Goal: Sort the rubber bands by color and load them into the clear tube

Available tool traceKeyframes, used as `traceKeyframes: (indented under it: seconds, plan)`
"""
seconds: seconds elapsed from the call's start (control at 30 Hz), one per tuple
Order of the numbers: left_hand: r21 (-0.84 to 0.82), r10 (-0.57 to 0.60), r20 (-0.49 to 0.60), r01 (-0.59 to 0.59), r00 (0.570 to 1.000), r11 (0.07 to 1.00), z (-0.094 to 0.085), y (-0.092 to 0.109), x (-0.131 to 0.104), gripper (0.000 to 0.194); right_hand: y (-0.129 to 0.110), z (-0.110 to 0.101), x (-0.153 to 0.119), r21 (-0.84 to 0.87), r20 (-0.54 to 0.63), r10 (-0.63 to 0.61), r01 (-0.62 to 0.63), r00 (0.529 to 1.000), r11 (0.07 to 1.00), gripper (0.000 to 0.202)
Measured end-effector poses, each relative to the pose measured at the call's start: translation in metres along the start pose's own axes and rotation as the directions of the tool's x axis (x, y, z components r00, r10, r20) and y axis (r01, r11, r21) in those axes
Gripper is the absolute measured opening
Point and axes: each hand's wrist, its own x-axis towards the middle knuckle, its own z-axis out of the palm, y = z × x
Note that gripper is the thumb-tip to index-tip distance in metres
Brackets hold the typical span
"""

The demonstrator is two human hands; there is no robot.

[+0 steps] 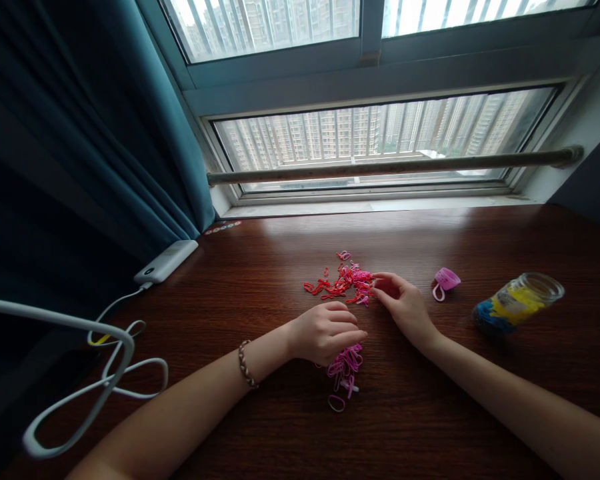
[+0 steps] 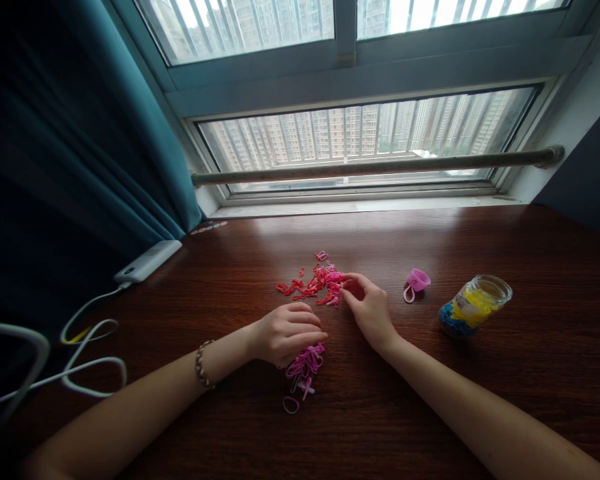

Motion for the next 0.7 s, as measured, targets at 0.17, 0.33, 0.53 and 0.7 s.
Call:
traceKeyframes:
  seconds: [0.17, 0.33, 0.53, 0.7]
  plan:
    - [0.016, -0.026, 0.012, 0.025, 1.000, 1.000, -0.001, -0.001, -0.003, 0.027, -0.001, -0.001, 0.002, -0.041, -0.015, -0.018, 0.017, 1.000, 0.999, 0.024]
    - [0.111, -0.231, -0.016, 0.231, 0.973, 0.967, -0.001, -0.006, -0.005, 0.023, -0.015, 0.001, -0.013, -0.110, 0.018, -0.183, 0.184, 0.983, 0.977, 0.015]
    - [0.101, -0.480, 0.046, 0.474, 0.876, 0.875, -0.008, -0.012, -0.001, 0.029, -0.038, 0.014, -0.050, -0.026, 0.562, -0.550, 0.678, 0.618, 0.734, 0.014]
    - [0.053, -0.439, 0.232, 0.440, 0.868, 0.896, -0.010, -0.012, 0.001, 0.035, -0.034, 0.007, -0.039, -0.150, 0.359, -0.540, 0.618, 0.761, 0.771, 0.014]
